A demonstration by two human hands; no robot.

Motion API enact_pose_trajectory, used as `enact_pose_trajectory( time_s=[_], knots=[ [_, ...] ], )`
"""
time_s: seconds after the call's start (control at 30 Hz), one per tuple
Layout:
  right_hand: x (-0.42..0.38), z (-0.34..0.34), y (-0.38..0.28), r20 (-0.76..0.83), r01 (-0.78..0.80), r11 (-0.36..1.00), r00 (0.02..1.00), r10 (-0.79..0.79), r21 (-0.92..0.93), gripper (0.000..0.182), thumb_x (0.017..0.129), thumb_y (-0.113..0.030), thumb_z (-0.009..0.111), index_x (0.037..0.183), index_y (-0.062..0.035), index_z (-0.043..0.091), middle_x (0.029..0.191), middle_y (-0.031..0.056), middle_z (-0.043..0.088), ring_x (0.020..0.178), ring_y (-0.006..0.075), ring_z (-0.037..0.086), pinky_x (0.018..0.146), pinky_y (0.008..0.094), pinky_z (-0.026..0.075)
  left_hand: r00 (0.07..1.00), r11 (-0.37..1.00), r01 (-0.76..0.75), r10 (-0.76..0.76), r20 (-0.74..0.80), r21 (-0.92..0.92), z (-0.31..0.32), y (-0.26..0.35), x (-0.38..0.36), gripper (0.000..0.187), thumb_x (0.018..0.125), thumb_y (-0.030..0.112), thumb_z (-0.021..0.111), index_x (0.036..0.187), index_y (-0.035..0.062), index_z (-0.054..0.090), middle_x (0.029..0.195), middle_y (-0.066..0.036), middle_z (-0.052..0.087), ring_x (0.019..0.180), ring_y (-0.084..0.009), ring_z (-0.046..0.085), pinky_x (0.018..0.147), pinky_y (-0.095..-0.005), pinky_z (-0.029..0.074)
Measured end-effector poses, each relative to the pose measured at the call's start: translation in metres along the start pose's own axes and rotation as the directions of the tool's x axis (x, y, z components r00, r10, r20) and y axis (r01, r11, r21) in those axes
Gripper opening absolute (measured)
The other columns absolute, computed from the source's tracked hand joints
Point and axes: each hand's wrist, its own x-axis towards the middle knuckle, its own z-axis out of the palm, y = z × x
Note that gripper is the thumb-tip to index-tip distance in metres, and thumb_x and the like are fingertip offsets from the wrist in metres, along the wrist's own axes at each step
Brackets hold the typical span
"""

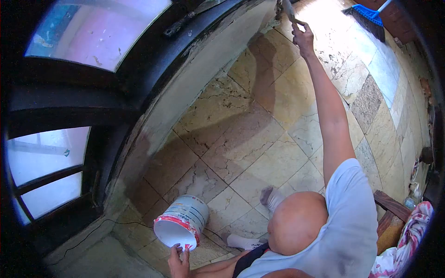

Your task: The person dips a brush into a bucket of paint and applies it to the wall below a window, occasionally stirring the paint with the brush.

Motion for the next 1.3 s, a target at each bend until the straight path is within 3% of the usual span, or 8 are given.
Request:
enact_pose_trajectory(
  time_s=[0.17, 0.3, 0.37, 0.57, 0.77, 0.9, 1.07, 1.3],
  knots=[
    [-0.067, 0.05, 0.021, 0.122, 0.336, 0.881, 0.942, -0.313, -0.332, 0.034, 0.086, -0.023, 0.056, 0.113, -0.004, 0.054, 0.089, 0.0132, 0.064, 0.074, 0.0213, 0.06, 0.07, 0.0328, 0.048, 1.0, 1.0, 0.014, -0.014, 0.01, -0.002, 0.0, 0.002, -0.002, 0.044, 0.091, 0.034, 0.054, 0.123, 0.0044, 0.047, 0.104, -0.022, 0.062, 0.098, -0.0351, 0.06, 0.082, -0.0389, 0.045],
    [-0.2, 0.107, -0.01, 0.259, 0.064, 0.885, 0.964, 0.065, -0.46, 0.031, 0.081, -0.025, 0.055, 0.102, -0.0029, 0.059, 0.066, 0.0221, 0.055, 0.06, 0.0378, 0.056, 0.057, 0.0456, 0.043, 0.998, 0.998, 0.055, -0.055, 0.031, -0.008, 0.0, 0.012, 0.002, 0.043, 0.091, 0.033, 0.054, 0.121, 0.0041, 0.048, 0.104, -0.023, 0.062, 0.099, -0.0351, 0.06, 0.082, -0.0406, 0.045],
    [-0.254, 0.125, -0.005, 0.301, 0.173, 0.957, 0.949, -0.098, -0.233, 0.031, 0.079, -0.025, 0.055, 0.101, -0.0027, 0.059, 0.067, 0.0219, 0.055, 0.058, 0.0355, 0.056, 0.058, 0.0443, 0.044, 0.999, 1.0, 0.029, -0.029, 0.022, 0.011, -0.002, 0.013, 0.003, 0.041, 0.091, 0.032, 0.054, 0.12, 0.0037, 0.048, 0.104, -0.023, 0.062, 0.099, -0.0347, 0.06, 0.082, -0.0407, 0.045],
    [-0.248, 0.124, -0.011, 0.964, 0.04, 0.998, 0.262, 0.041, -0.053, 0.043, 0.077, -0.026, 0.057, 0.116, -0.0091, 0.059, 0.089, 0.0075, 0.065, 0.075, 0.0153, 0.056, 0.07, 0.0303, 0.046, 1.0, 1.0, 0.012, -0.012, -0.014, 0.016, 0.005, -0.002, 0.002, 0.039, 0.087, 0.026, 0.058, 0.115, 0.0001, 0.051, 0.102, -0.022, 0.062, 0.098, -0.0334, 0.06, 0.083, -0.0402, 0.046],
    [-0.103, 0.086, 0.038, 0.854, -0.134, 0.933, 0.375, 0.361, -0.335, 0.049, 0.081, -0.03, 0.065, 0.122, -0.0047, 0.054, 0.11, 0.0094, 0.061, 0.098, 0.0204, 0.057, 0.085, 0.0336, 0.045, 0.998, 0.998, 0.035, -0.038, -0.055, -0.061, -0.005, 0.0, -0.004, 0.038, 0.085, 0.02, 0.062, 0.114, -0.0015, 0.052, 0.105, -0.023, 0.061, 0.099, -0.0339, 0.06, 0.082, -0.0399, 0.047],
    [-0.052, 0.006, 0.023, 0.608, -0.12, 0.917, 0.715, 0.345, -0.38, 0.046, 0.085, -0.029, 0.062, 0.124, -0.0066, 0.053, 0.102, 0.0032, 0.062, 0.077, 0.0111, 0.054, 0.066, 0.0216, 0.042, 0.994, 0.985, 0.087, -0.096, -0.052, -0.147, -0.032, -0.009, -0.021, 0.037, 0.084, 0.015, 0.063, 0.115, -0.0008, 0.051, 0.105, -0.019, 0.062, 0.1, -0.0283, 0.061, 0.082, -0.0355, 0.048],
    [-0.09, -0.076, 0.005, 0.367, 0.045, 0.998, 0.93, -0.026, -0.044, 0.046, 0.087, -0.026, 0.061, 0.123, -0.0002, 0.047, 0.087, 0.0, 0.05, 0.074, 0.006, 0.046, 0.063, 0.0163, 0.037, 0.98, 0.971, 0.118, -0.147, -0.133, -0.209, -0.053, -0.06, -0.029, 0.036, 0.087, 0.019, 0.06, 0.115, -0.0011, 0.051, 0.105, -0.018, 0.062, 0.1, -0.0252, 0.061, 0.085, -0.0331, 0.047],
    [-0.255, -0.013, -0.062, 0.746, -0.445, 0.895, 0.599, 0.291, 0.008, 0.035, 0.09, -0.022, 0.057, 0.119, -0.0084, 0.044, 0.067, -0.0055, 0.041, 0.054, 0.0017, 0.038, 0.045, 0.0168, 0.029, 0.976, 0.866, 0.219, -0.196, 0.098, -0.45, 0.0, -0.161, -0.01, 0.04, 0.089, 0.032, 0.057, 0.113, 0.0007, 0.054, 0.101, -0.013, 0.063, 0.094, -0.0175, 0.06, 0.081, -0.0309, 0.047]
  ],
)
